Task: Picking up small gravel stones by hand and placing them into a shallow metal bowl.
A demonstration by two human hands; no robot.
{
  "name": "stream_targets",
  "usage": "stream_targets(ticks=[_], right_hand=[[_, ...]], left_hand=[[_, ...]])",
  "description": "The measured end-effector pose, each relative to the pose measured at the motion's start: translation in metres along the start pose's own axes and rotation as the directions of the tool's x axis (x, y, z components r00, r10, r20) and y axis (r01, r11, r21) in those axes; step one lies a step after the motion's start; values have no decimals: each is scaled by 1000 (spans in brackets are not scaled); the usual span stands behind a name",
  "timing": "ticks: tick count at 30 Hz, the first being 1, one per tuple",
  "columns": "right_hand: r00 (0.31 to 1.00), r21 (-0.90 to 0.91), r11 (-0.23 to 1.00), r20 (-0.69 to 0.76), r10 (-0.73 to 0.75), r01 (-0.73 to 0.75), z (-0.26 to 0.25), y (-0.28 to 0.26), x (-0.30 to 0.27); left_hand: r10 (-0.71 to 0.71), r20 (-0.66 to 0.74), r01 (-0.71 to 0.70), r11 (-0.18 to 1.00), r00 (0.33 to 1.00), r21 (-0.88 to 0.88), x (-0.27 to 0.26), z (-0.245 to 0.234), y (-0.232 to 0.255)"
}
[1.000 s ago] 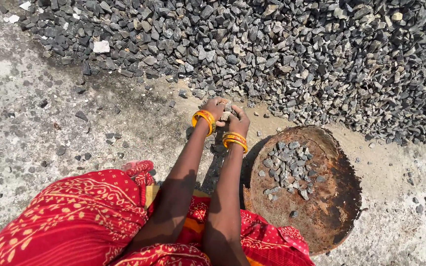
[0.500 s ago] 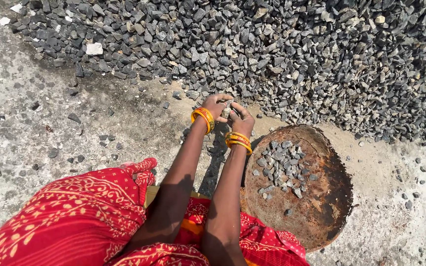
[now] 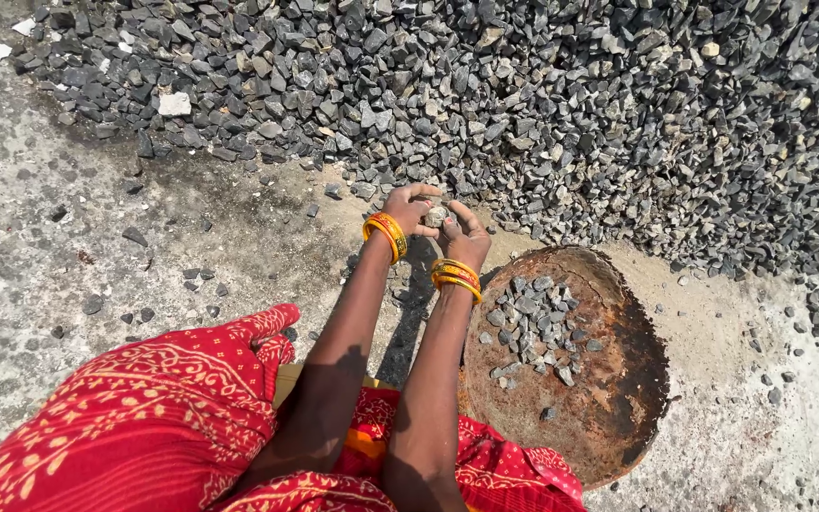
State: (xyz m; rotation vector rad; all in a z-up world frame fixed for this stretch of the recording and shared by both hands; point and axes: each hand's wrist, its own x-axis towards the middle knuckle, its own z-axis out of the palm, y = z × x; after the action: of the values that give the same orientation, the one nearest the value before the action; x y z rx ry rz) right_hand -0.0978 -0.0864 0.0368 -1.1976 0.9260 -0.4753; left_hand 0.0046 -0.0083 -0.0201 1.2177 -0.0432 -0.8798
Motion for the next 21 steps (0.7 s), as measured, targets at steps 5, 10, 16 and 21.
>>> stream_targets(ticks=[5, 10, 16, 21], right_hand=[[1000, 139, 990, -10, -26, 27, -5, -3, -2], [1000, 177, 984, -28, -15, 20, -4, -11, -5], [977, -34, 979, -71, -202, 200, -26, -23, 9], [906, -216, 918, -196, -374, 332, -69, -81, -3]], left_hand=[[22, 44, -15, 989, 999, -150, 2, 0, -5], [11, 37, -6, 990, 999, -142, 0, 7, -2], [44, 95, -27, 984, 994, -175, -2, 54, -11], [295, 250, -262, 952, 922, -157, -20, 141, -46]])
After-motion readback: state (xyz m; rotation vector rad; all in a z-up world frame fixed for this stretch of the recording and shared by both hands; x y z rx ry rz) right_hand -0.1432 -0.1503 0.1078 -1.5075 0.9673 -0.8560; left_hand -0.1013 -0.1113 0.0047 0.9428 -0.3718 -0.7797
